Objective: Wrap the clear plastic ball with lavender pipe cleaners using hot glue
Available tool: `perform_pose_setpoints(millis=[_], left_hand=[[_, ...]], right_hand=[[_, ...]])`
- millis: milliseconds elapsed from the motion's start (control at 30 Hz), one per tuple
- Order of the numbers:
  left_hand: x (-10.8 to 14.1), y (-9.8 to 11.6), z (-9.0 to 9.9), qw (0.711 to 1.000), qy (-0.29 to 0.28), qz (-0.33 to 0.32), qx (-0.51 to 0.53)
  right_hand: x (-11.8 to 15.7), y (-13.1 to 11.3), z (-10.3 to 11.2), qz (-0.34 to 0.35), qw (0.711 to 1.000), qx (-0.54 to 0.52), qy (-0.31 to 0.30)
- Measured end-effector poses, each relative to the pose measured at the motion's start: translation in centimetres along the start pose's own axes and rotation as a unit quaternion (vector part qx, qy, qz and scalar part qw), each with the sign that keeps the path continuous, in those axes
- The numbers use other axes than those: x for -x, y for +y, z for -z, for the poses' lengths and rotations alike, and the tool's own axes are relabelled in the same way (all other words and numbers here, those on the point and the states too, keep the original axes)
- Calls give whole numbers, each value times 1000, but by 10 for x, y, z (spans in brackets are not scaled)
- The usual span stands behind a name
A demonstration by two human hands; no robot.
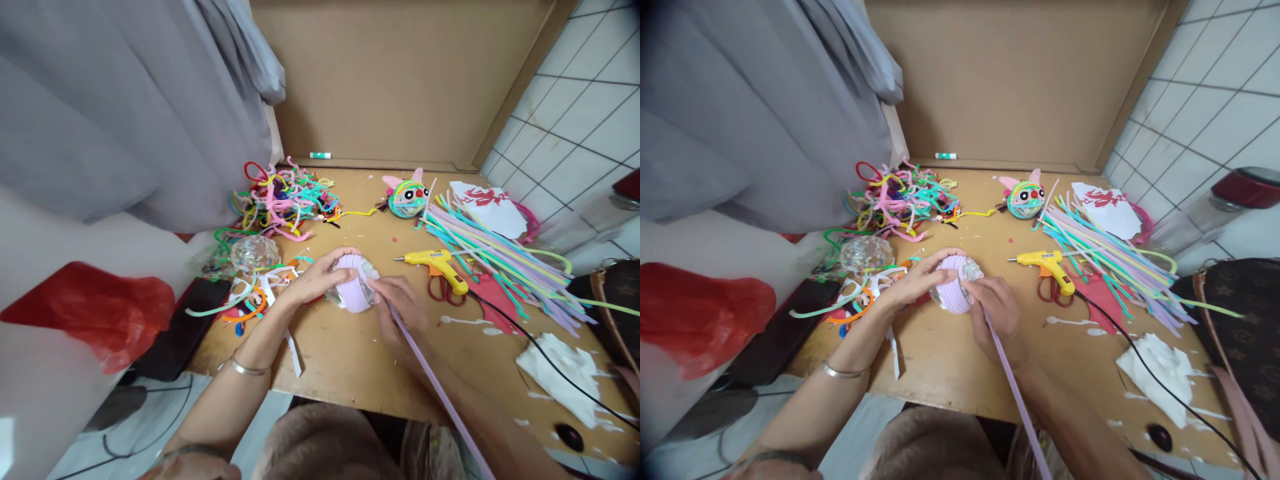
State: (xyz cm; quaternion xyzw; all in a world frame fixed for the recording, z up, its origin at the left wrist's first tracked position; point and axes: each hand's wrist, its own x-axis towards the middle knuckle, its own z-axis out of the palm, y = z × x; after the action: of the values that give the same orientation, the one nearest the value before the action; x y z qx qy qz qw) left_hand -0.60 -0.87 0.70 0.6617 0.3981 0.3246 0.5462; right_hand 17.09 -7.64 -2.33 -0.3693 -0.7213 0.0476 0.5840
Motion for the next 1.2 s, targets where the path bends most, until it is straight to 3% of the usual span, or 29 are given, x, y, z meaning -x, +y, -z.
perform_pose_setpoints(millis=[1200], left_hand=[[3, -3, 2, 999, -17, -20, -40]], right_hand=[[-1, 0, -3, 27, 999, -21, -29]])
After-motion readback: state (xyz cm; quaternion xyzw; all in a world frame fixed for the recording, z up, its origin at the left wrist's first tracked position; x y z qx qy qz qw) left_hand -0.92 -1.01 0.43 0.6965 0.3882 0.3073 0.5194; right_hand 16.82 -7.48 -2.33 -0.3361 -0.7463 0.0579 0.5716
